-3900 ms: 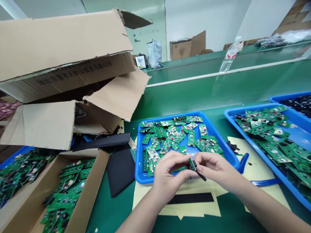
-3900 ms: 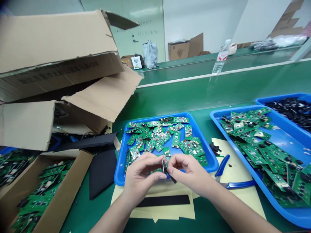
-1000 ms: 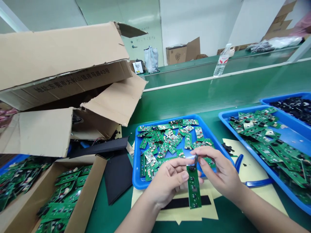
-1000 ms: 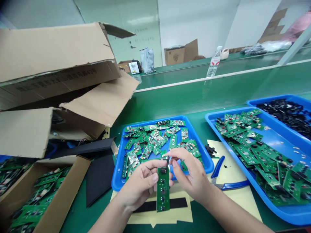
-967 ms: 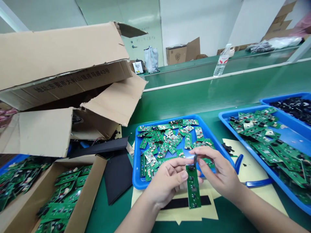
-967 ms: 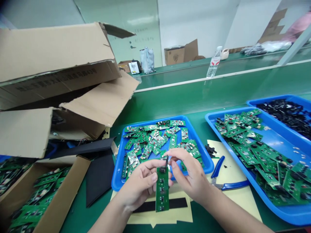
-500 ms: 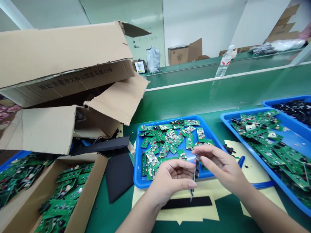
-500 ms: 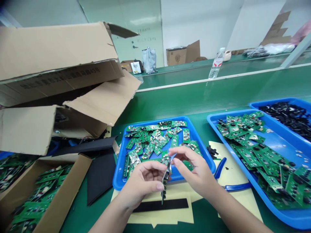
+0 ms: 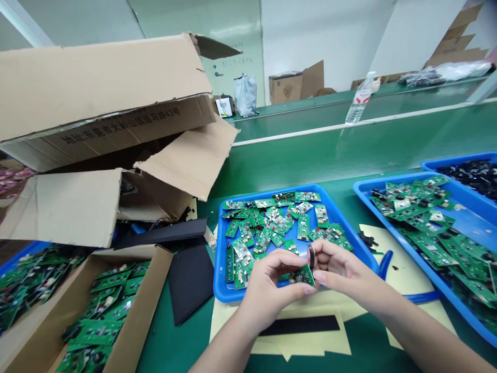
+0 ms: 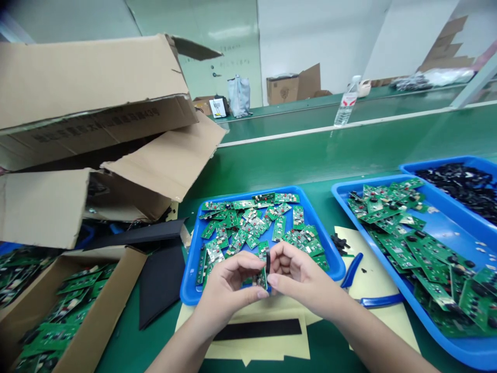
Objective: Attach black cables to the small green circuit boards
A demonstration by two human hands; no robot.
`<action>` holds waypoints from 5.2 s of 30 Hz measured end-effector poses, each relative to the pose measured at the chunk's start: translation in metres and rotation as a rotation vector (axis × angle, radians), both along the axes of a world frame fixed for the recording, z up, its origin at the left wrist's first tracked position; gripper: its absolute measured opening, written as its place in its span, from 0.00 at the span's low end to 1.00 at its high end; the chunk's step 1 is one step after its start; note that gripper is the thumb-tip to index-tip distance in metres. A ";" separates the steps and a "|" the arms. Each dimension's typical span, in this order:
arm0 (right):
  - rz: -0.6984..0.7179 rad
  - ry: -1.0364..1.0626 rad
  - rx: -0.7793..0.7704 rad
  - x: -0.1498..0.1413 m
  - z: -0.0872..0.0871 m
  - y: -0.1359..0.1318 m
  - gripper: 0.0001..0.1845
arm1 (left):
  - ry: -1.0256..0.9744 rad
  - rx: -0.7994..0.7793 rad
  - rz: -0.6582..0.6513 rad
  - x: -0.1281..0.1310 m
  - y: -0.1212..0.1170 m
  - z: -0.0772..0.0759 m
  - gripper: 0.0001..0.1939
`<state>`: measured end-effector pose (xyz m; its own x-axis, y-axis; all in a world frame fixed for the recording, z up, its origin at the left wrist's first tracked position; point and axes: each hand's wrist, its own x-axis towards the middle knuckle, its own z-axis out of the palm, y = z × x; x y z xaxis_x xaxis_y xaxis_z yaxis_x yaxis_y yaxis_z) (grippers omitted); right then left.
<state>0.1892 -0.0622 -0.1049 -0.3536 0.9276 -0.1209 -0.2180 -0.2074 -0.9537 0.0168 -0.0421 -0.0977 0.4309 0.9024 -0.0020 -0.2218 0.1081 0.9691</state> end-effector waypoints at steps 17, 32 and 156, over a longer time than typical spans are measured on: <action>-0.211 -0.454 0.291 0.006 0.009 -0.002 0.09 | 0.322 0.590 0.069 -0.002 0.001 0.000 0.14; -0.225 -0.566 0.485 0.009 0.010 -0.005 0.10 | 0.294 0.558 0.061 -0.002 -0.001 -0.003 0.14; -0.134 -0.558 0.228 -0.005 0.014 -0.003 0.08 | 0.365 0.822 0.235 0.006 -0.008 -0.017 0.18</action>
